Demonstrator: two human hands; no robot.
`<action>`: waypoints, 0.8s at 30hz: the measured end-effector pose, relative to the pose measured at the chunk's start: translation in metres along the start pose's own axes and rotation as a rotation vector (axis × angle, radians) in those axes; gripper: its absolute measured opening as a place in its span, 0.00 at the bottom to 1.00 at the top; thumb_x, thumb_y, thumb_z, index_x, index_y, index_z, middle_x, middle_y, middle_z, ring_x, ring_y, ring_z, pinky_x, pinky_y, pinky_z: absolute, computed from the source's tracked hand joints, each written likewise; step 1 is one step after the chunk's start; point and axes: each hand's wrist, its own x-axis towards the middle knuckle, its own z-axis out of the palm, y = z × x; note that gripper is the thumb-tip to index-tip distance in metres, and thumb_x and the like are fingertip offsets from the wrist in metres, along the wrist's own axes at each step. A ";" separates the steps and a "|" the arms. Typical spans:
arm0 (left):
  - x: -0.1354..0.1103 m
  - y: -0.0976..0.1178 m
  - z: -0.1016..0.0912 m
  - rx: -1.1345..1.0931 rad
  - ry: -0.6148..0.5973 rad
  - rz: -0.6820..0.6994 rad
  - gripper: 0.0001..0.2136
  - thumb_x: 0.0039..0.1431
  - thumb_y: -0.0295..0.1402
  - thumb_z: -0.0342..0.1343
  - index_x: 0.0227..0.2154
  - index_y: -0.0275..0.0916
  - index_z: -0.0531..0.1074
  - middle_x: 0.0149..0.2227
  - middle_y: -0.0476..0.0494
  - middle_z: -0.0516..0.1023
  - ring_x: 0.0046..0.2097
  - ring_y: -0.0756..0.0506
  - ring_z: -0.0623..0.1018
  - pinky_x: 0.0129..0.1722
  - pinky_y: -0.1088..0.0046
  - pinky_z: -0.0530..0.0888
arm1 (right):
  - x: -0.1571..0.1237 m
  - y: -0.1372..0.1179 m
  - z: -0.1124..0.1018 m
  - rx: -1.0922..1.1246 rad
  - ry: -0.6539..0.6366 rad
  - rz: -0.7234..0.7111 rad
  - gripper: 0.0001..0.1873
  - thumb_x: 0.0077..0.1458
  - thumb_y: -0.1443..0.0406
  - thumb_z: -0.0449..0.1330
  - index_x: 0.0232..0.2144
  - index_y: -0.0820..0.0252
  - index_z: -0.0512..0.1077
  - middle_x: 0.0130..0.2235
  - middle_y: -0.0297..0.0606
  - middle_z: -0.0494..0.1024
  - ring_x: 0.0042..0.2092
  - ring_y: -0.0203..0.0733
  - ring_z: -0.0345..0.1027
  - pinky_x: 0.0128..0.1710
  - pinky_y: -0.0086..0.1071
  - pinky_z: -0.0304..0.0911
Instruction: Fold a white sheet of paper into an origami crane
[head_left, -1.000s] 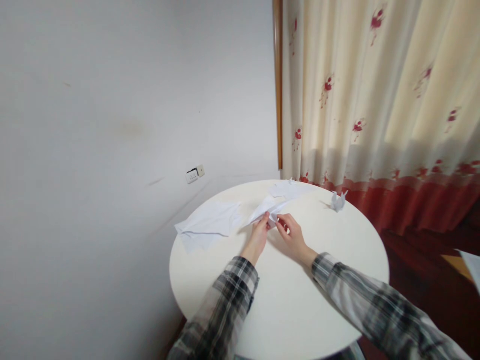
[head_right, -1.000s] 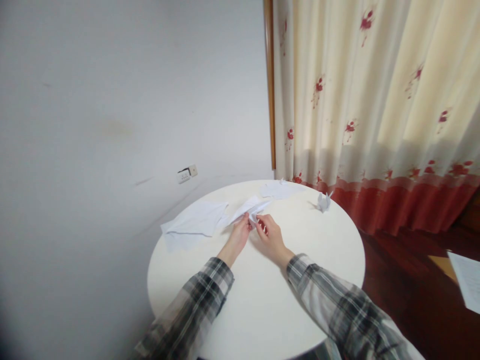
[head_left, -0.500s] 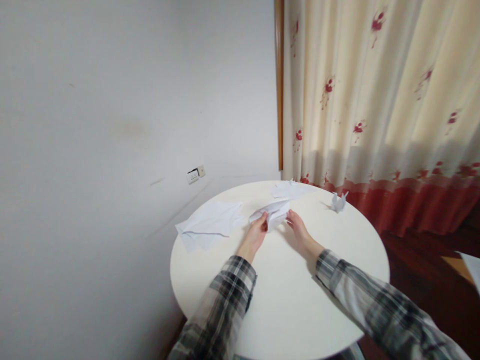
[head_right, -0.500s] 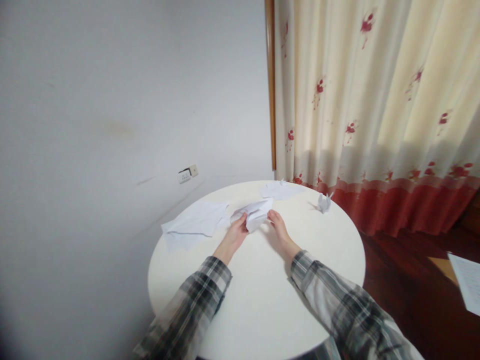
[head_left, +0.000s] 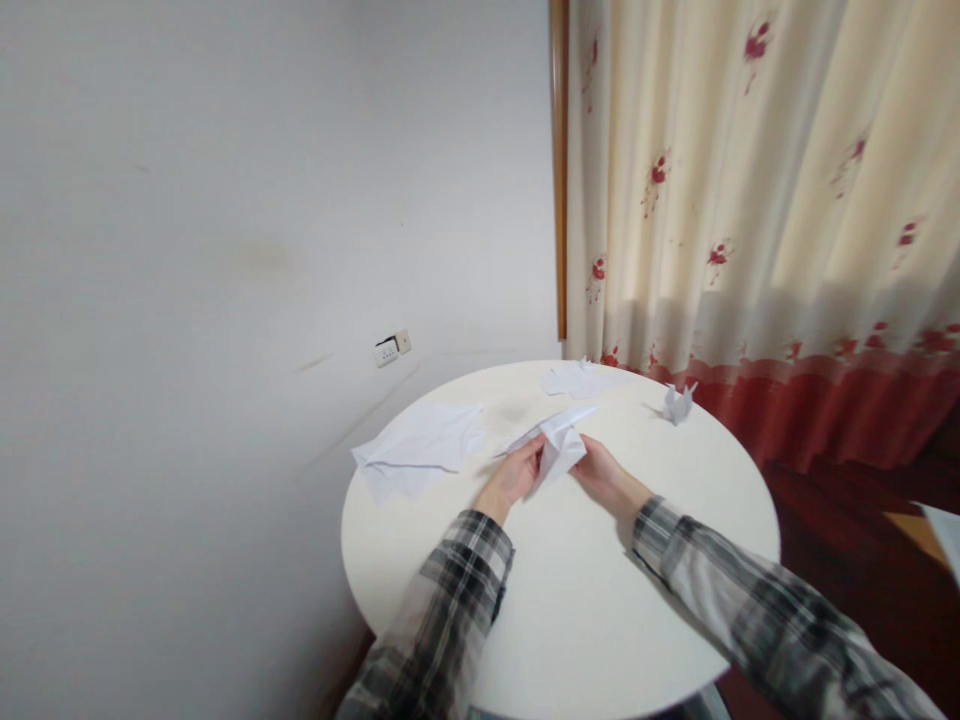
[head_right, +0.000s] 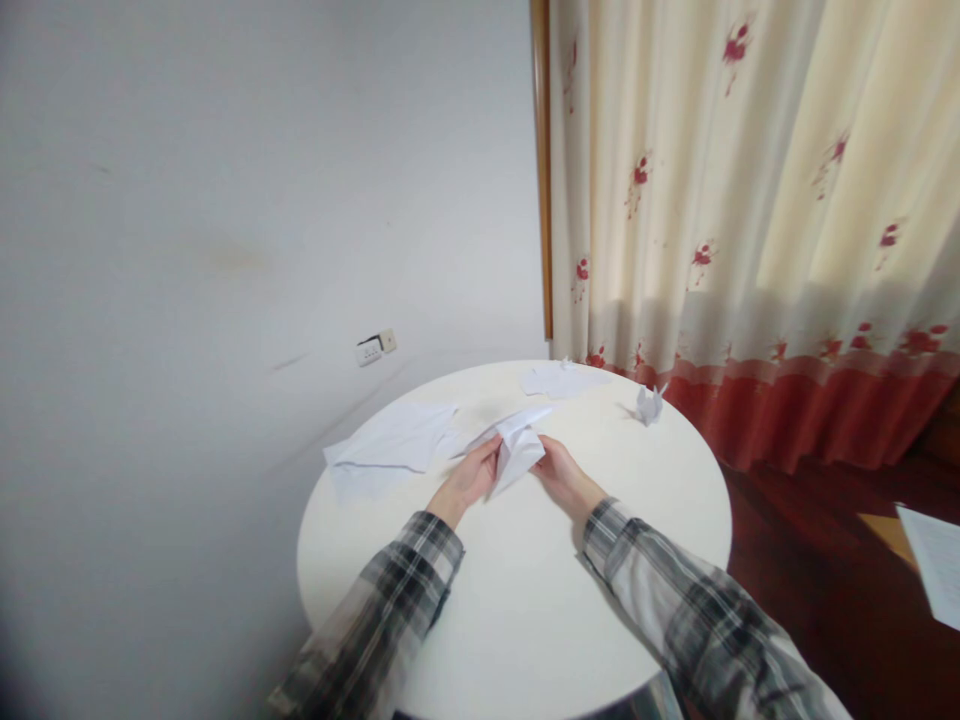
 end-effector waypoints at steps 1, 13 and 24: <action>-0.001 0.000 0.002 -0.001 -0.002 0.001 0.06 0.46 0.26 0.59 0.30 0.34 0.74 0.33 0.44 0.78 0.41 0.46 0.75 0.48 0.72 0.67 | 0.000 0.001 0.000 -0.017 -0.013 0.013 0.08 0.44 0.64 0.56 0.29 0.59 0.73 0.33 0.35 0.77 0.38 0.40 0.67 0.40 0.32 0.60; -0.005 0.001 0.007 0.107 -0.108 0.064 0.13 0.39 0.28 0.63 0.32 0.33 0.75 0.33 0.41 0.78 0.42 0.40 0.75 0.47 0.64 0.67 | -0.004 0.000 0.003 -0.208 -0.002 -0.016 0.09 0.44 0.61 0.56 0.27 0.59 0.72 0.29 0.35 0.76 0.33 0.40 0.68 0.35 0.33 0.61; 0.004 0.001 0.001 0.180 -0.006 0.105 0.10 0.42 0.26 0.61 0.31 0.33 0.76 0.37 0.41 0.78 0.45 0.42 0.74 0.52 0.66 0.62 | 0.002 -0.006 -0.007 -0.226 0.422 -0.260 0.15 0.45 0.52 0.58 0.31 0.55 0.70 0.39 0.38 0.74 0.40 0.41 0.66 0.37 0.35 0.61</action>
